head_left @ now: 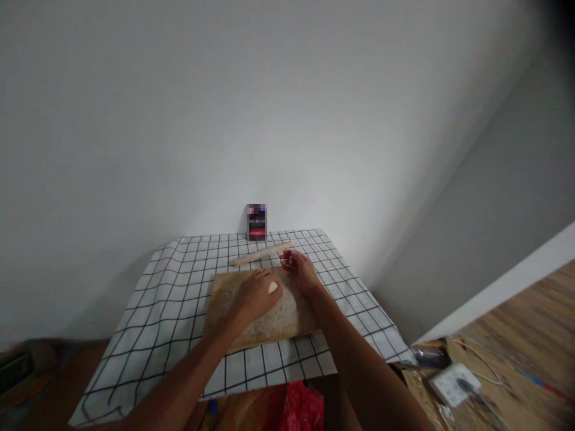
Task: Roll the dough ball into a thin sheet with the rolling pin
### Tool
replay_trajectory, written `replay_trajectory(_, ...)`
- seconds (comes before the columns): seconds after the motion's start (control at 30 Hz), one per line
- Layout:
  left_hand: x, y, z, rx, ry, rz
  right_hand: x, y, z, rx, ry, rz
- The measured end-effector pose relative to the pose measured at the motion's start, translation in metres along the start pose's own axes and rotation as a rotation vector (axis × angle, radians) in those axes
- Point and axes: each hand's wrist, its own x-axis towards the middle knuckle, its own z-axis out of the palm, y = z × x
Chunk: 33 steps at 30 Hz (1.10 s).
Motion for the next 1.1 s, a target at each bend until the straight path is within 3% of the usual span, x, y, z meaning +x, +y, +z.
replay_trajectory(0.1, 0.002, -0.002, -0.001, -0.074, 0.023, -0.07, -0.002, -0.006, 0.005, 0.024, 0.011, -0.017)
replay_trajectory(0.2, 0.002, -0.001, 0.004, 0.001, 0.036, -0.078, -0.003, -0.012, 0.009, 0.024, 0.034, -0.017)
replay_trajectory(0.27, 0.003, -0.001, 0.008, 0.015, 0.012, -0.029, -0.001, -0.015, 0.01, 0.012, 0.044, -0.008)
replay_trajectory(0.37, 0.008, -0.003, 0.014, 0.014, 0.132, -0.015, 0.003, -0.017, 0.008, -0.003, 0.043, -0.002)
replay_trajectory(0.53, 0.013, -0.007, 0.023, -0.005, 0.114, 0.051, 0.0, -0.021, 0.009, -0.024, 0.022, -0.014)
replay_trajectory(0.67, 0.016, -0.01, 0.025, 0.0, 0.205, 0.043, -0.002, -0.024, 0.012, -0.037, 0.03, -0.011)
replay_trajectory(0.8, 0.011, 0.001, 0.013, 0.008, 0.067, 0.111, -0.009, -0.024, 0.017, -0.008, 0.038, -0.017)
replay_trajectory(0.97, 0.003, 0.009, 0.0, -0.024, 0.14, 0.051, -0.008, -0.013, 0.011, 0.061, 0.009, -0.012)
replay_trajectory(1.1, -0.001, 0.002, -0.006, -0.014, 0.006, 0.029, -0.005, -0.008, 0.006, 0.067, 0.009, 0.002)
